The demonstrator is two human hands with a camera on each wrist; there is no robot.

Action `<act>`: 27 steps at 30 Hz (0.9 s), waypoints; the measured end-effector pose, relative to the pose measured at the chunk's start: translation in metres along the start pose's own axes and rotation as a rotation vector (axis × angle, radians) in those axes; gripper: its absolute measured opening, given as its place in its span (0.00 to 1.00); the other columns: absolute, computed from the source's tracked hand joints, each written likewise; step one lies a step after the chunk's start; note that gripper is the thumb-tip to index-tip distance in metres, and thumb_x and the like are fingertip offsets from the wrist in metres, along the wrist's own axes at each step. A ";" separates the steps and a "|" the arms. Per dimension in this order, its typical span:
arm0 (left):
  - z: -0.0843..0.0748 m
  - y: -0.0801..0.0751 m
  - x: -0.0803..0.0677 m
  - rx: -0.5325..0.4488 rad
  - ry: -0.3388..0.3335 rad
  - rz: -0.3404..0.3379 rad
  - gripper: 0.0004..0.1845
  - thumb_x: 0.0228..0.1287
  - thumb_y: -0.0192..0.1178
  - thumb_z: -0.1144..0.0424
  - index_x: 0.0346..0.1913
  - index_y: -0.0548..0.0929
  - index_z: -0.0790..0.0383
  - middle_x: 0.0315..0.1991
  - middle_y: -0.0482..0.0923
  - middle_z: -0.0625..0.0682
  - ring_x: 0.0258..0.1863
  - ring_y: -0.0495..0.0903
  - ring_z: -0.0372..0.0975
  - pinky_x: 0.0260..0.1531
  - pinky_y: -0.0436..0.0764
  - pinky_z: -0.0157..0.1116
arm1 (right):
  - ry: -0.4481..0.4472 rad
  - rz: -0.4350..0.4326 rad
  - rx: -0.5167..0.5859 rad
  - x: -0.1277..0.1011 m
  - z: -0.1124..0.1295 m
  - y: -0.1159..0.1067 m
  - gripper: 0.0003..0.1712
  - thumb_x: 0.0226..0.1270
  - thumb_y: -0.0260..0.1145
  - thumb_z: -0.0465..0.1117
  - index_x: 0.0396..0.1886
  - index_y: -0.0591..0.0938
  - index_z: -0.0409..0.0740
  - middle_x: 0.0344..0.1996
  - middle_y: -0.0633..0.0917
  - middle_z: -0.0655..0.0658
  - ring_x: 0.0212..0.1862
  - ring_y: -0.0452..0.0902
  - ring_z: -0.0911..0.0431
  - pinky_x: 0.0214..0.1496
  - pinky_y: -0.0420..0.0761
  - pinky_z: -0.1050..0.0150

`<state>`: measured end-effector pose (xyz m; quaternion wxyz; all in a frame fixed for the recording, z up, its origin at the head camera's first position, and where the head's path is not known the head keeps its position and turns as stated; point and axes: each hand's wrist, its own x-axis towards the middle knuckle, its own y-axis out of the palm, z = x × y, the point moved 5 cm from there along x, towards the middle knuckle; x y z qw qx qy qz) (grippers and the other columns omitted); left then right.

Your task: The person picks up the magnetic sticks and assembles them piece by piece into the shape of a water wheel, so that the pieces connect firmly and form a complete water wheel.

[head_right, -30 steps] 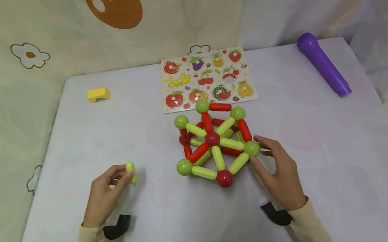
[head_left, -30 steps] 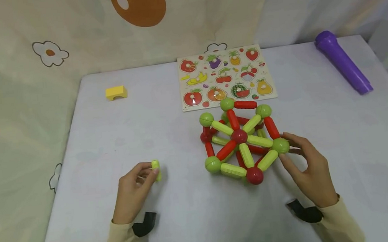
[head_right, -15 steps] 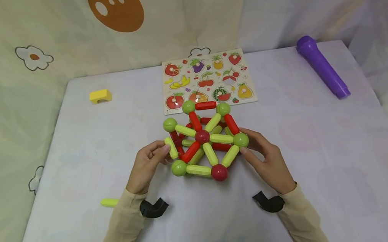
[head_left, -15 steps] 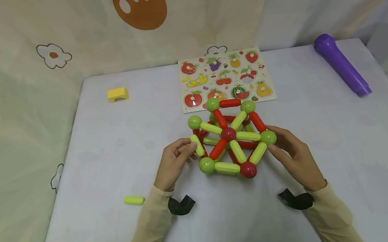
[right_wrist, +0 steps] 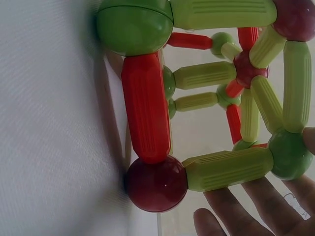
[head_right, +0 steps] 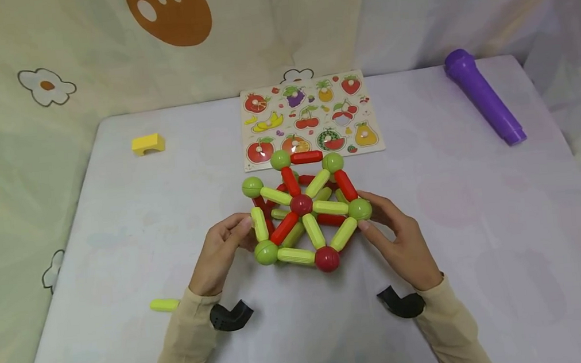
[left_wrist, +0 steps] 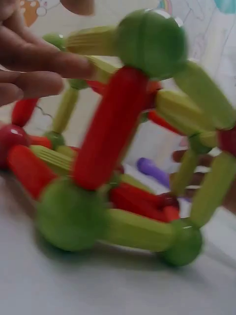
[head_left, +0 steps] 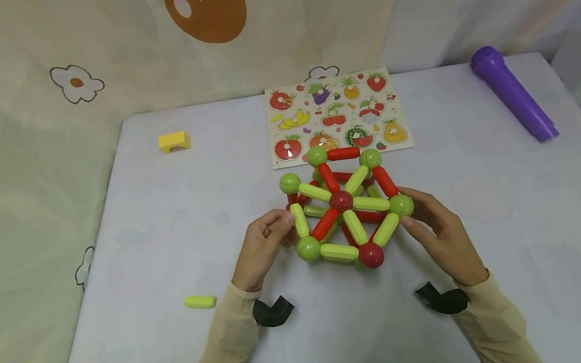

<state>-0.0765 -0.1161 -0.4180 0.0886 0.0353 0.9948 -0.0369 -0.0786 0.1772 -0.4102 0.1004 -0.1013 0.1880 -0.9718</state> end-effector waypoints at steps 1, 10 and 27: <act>-0.002 -0.003 0.003 0.027 0.035 -0.033 0.16 0.71 0.54 0.54 0.49 0.79 0.64 0.34 0.82 0.55 0.34 0.80 0.46 0.37 0.79 0.44 | 0.002 -0.003 0.001 0.000 0.000 0.000 0.29 0.67 0.59 0.29 0.68 0.70 0.49 0.58 0.77 0.48 0.57 0.74 0.61 0.57 0.71 0.75; -0.036 -0.002 0.028 0.123 0.242 0.055 0.22 0.76 0.42 0.63 0.69 0.66 0.59 0.66 0.67 0.56 0.64 0.68 0.47 0.61 0.69 0.48 | -0.008 0.002 0.003 0.000 0.000 -0.001 0.29 0.68 0.58 0.29 0.68 0.69 0.47 0.59 0.76 0.49 0.58 0.73 0.62 0.58 0.70 0.75; -0.017 -0.005 0.018 0.182 0.288 0.019 0.19 0.71 0.54 0.59 0.63 0.74 0.51 0.57 0.76 0.47 0.55 0.74 0.40 0.57 0.72 0.45 | -0.002 0.007 -0.001 0.000 -0.002 -0.001 0.30 0.68 0.58 0.29 0.68 0.68 0.49 0.59 0.76 0.50 0.58 0.73 0.62 0.58 0.70 0.75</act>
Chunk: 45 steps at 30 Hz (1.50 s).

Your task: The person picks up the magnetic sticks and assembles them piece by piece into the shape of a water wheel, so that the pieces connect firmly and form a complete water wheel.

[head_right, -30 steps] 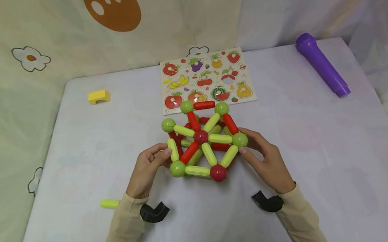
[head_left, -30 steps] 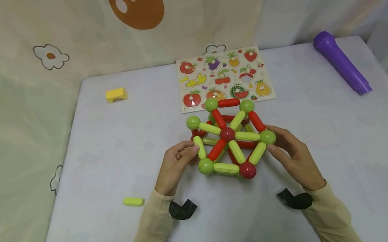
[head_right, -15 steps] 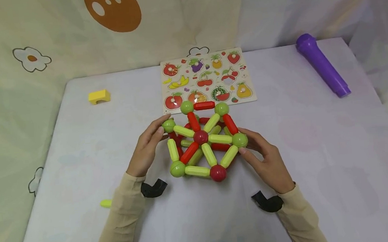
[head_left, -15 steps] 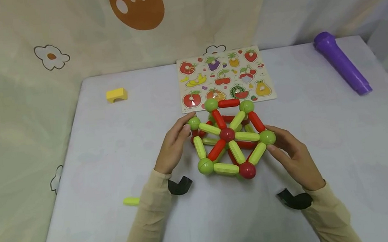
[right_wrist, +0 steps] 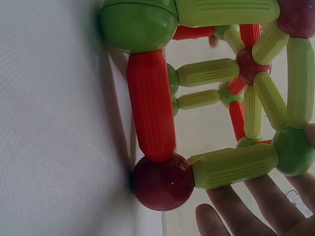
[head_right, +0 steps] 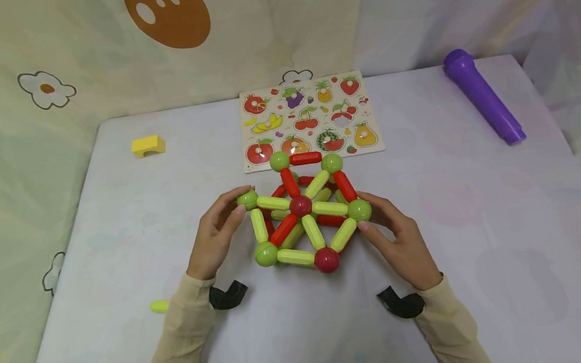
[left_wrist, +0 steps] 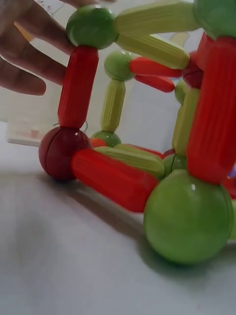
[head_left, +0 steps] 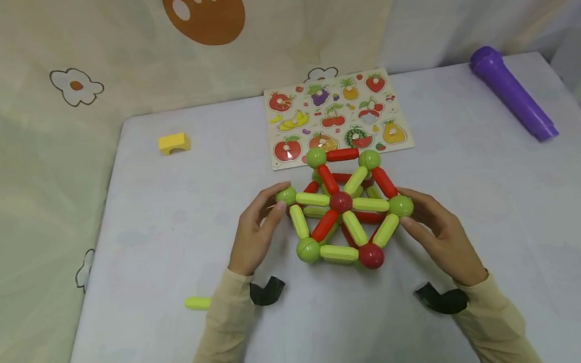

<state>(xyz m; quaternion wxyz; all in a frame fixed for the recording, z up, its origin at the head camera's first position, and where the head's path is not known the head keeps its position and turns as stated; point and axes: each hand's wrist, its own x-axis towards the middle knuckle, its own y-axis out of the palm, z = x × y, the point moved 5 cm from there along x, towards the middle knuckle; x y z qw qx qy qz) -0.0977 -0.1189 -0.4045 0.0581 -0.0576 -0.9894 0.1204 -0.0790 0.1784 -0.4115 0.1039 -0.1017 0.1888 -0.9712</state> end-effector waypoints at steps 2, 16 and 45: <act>-0.001 0.004 -0.002 0.037 0.012 0.004 0.22 0.69 0.57 0.57 0.65 0.71 0.50 0.58 0.75 0.46 0.55 0.73 0.40 0.58 0.71 0.47 | -0.002 -0.002 -0.001 0.000 0.000 0.000 0.30 0.68 0.58 0.29 0.68 0.68 0.48 0.59 0.76 0.51 0.58 0.73 0.62 0.57 0.70 0.75; -0.013 0.017 -0.006 0.159 0.067 -0.035 0.29 0.64 0.59 0.60 0.66 0.64 0.61 0.55 0.74 0.51 0.55 0.72 0.39 0.57 0.71 0.50 | -0.007 -0.010 0.017 -0.001 -0.002 -0.001 0.29 0.68 0.58 0.28 0.68 0.69 0.46 0.59 0.76 0.49 0.58 0.74 0.61 0.58 0.70 0.74; 0.004 0.011 -0.030 -0.252 -0.142 -0.037 0.21 0.64 0.60 0.65 0.51 0.60 0.59 0.35 0.82 0.57 0.32 0.80 0.53 0.37 0.79 0.35 | 0.003 0.008 0.008 -0.001 -0.004 0.000 0.30 0.69 0.57 0.29 0.69 0.68 0.48 0.61 0.75 0.49 0.59 0.72 0.61 0.59 0.69 0.74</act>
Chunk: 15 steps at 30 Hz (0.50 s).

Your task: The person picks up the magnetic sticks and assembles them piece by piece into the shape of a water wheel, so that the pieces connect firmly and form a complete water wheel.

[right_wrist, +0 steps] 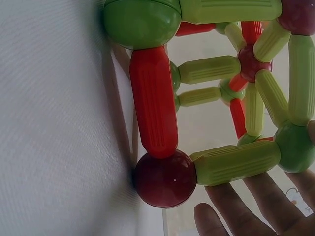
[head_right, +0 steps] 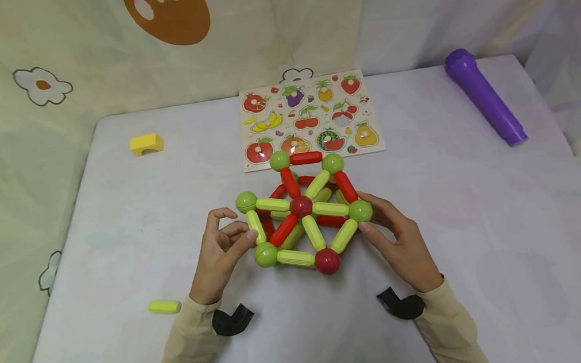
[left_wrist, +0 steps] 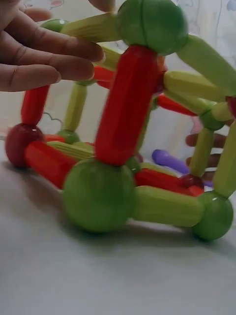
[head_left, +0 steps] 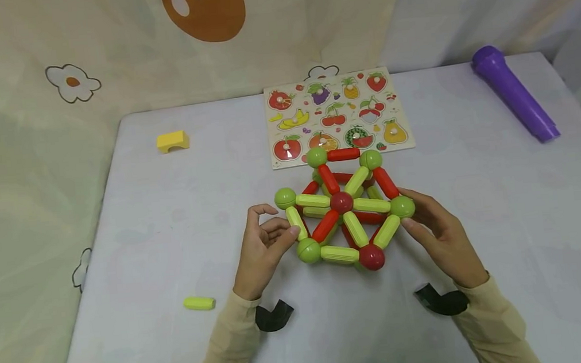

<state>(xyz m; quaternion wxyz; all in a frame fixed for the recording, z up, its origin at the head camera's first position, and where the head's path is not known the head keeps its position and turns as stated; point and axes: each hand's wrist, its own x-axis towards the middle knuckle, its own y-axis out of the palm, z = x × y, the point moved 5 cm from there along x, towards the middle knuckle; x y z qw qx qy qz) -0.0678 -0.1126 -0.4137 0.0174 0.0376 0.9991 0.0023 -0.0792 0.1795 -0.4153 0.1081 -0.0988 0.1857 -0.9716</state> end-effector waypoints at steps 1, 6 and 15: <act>-0.001 -0.002 0.000 0.054 0.026 -0.014 0.19 0.65 0.60 0.64 0.51 0.61 0.59 0.34 0.82 0.56 0.32 0.80 0.54 0.37 0.79 0.35 | 0.002 0.000 -0.001 0.000 0.000 0.000 0.30 0.69 0.57 0.29 0.69 0.68 0.48 0.61 0.75 0.49 0.59 0.72 0.61 0.59 0.69 0.74; -0.013 -0.032 -0.012 0.598 0.212 -0.117 0.15 0.65 0.61 0.60 0.49 0.71 0.62 0.35 0.81 0.51 0.34 0.80 0.42 0.36 0.79 0.38 | 0.029 0.008 0.002 -0.001 -0.002 0.002 0.29 0.70 0.56 0.31 0.69 0.67 0.49 0.61 0.75 0.50 0.60 0.72 0.62 0.58 0.69 0.74; -0.007 -0.113 -0.074 1.169 -0.155 0.013 0.25 0.51 0.67 0.63 0.55 0.76 0.56 0.50 0.72 0.61 0.44 0.74 0.54 0.32 0.75 0.48 | 0.046 0.074 -0.169 -0.001 -0.010 0.007 0.36 0.64 0.64 0.31 0.70 0.63 0.46 0.61 0.73 0.47 0.58 0.67 0.67 0.58 0.64 0.80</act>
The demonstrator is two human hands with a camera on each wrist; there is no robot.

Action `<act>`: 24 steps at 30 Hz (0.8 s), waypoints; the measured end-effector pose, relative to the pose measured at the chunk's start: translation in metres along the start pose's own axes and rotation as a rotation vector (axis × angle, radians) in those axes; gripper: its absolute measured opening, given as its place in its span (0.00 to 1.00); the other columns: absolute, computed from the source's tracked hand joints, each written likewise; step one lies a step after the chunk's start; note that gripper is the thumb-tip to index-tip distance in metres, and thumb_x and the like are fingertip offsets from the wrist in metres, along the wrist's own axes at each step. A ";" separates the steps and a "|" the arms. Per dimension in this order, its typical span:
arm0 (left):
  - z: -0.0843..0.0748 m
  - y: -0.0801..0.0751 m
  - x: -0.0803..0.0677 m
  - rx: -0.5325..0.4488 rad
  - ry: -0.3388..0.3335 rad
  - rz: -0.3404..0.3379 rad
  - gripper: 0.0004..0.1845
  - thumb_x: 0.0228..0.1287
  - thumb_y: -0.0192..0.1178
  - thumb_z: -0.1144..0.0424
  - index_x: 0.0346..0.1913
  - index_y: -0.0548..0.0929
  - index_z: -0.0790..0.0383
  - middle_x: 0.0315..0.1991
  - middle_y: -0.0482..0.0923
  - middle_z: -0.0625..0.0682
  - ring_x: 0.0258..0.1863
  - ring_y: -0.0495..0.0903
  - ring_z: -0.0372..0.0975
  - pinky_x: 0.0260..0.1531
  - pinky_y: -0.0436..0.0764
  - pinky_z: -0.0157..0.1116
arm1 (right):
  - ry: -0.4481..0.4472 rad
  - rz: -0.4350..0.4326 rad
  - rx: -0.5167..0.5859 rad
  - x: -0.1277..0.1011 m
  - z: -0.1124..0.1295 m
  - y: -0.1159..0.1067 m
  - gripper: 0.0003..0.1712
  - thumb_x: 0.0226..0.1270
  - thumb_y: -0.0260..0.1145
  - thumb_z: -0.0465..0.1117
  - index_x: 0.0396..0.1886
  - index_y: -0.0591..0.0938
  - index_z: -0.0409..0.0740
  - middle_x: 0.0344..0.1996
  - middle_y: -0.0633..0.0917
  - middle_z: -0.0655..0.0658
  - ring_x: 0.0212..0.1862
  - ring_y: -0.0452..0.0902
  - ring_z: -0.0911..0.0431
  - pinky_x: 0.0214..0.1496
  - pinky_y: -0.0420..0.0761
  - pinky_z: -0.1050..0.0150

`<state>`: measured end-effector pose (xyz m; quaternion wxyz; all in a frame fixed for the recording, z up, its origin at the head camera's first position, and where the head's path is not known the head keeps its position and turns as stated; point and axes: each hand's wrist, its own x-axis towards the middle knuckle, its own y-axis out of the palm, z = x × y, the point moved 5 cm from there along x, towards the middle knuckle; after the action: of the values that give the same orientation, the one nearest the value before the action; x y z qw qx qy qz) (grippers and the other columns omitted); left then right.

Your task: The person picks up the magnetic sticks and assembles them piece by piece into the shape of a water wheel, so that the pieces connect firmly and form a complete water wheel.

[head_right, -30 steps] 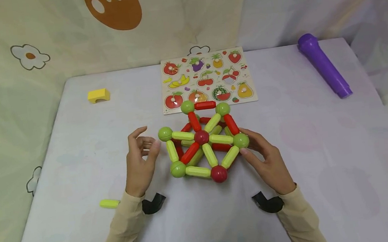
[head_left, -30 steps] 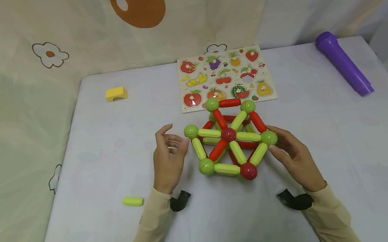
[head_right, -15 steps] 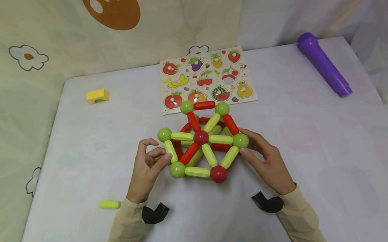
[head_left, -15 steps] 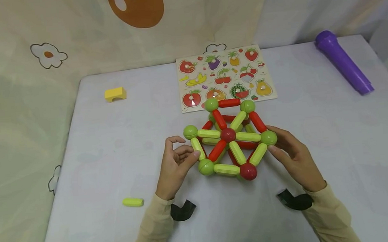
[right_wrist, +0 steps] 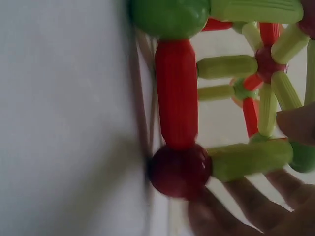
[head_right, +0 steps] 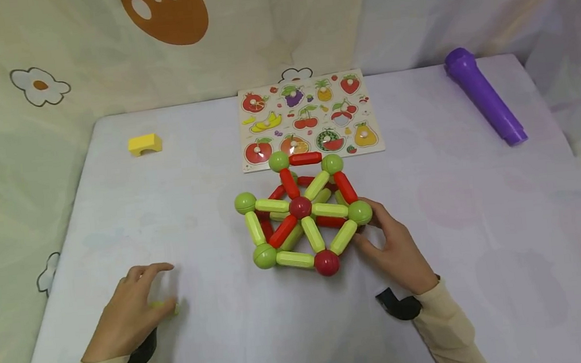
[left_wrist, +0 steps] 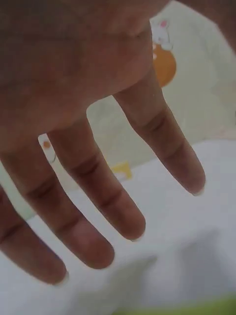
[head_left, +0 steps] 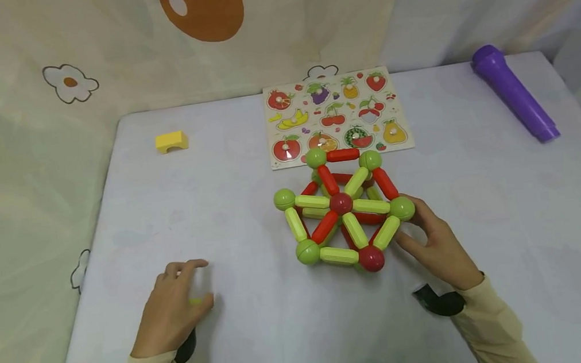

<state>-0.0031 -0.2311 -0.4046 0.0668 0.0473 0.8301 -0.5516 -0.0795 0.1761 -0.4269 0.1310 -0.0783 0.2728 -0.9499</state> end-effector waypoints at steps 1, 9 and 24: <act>0.007 0.002 -0.003 0.001 -0.029 0.034 0.24 0.51 0.67 0.63 0.54 0.76 0.55 0.49 0.72 0.61 0.43 0.74 0.53 0.30 0.75 0.47 | -0.007 -0.016 -0.033 -0.001 0.001 -0.002 0.35 0.63 0.64 0.30 0.68 0.63 0.43 0.60 0.73 0.45 0.57 0.67 0.67 0.57 0.64 0.80; 0.033 0.008 -0.014 -0.049 -0.094 0.103 0.21 0.52 0.68 0.60 0.51 0.79 0.54 0.45 0.74 0.57 0.41 0.75 0.48 0.36 0.74 0.45 | -0.081 -0.099 -0.300 -0.018 0.018 -0.013 0.16 0.56 0.70 0.29 0.42 0.77 0.44 0.30 0.79 0.54 0.33 0.71 0.65 0.36 0.74 0.73; 0.047 0.016 -0.021 -0.136 -0.056 0.048 0.13 0.53 0.72 0.61 0.42 0.82 0.53 0.30 0.72 0.46 0.30 0.71 0.35 0.29 0.73 0.33 | -0.243 0.001 -0.310 -0.021 0.033 0.054 0.20 0.46 0.78 0.37 0.42 0.84 0.43 0.34 0.80 0.53 0.40 0.72 0.61 0.40 0.80 0.61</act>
<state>0.0228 -0.2680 -0.4341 0.1063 0.0472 0.8622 -0.4931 -0.0407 0.1215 -0.4302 0.1496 -0.2118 0.3981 -0.8800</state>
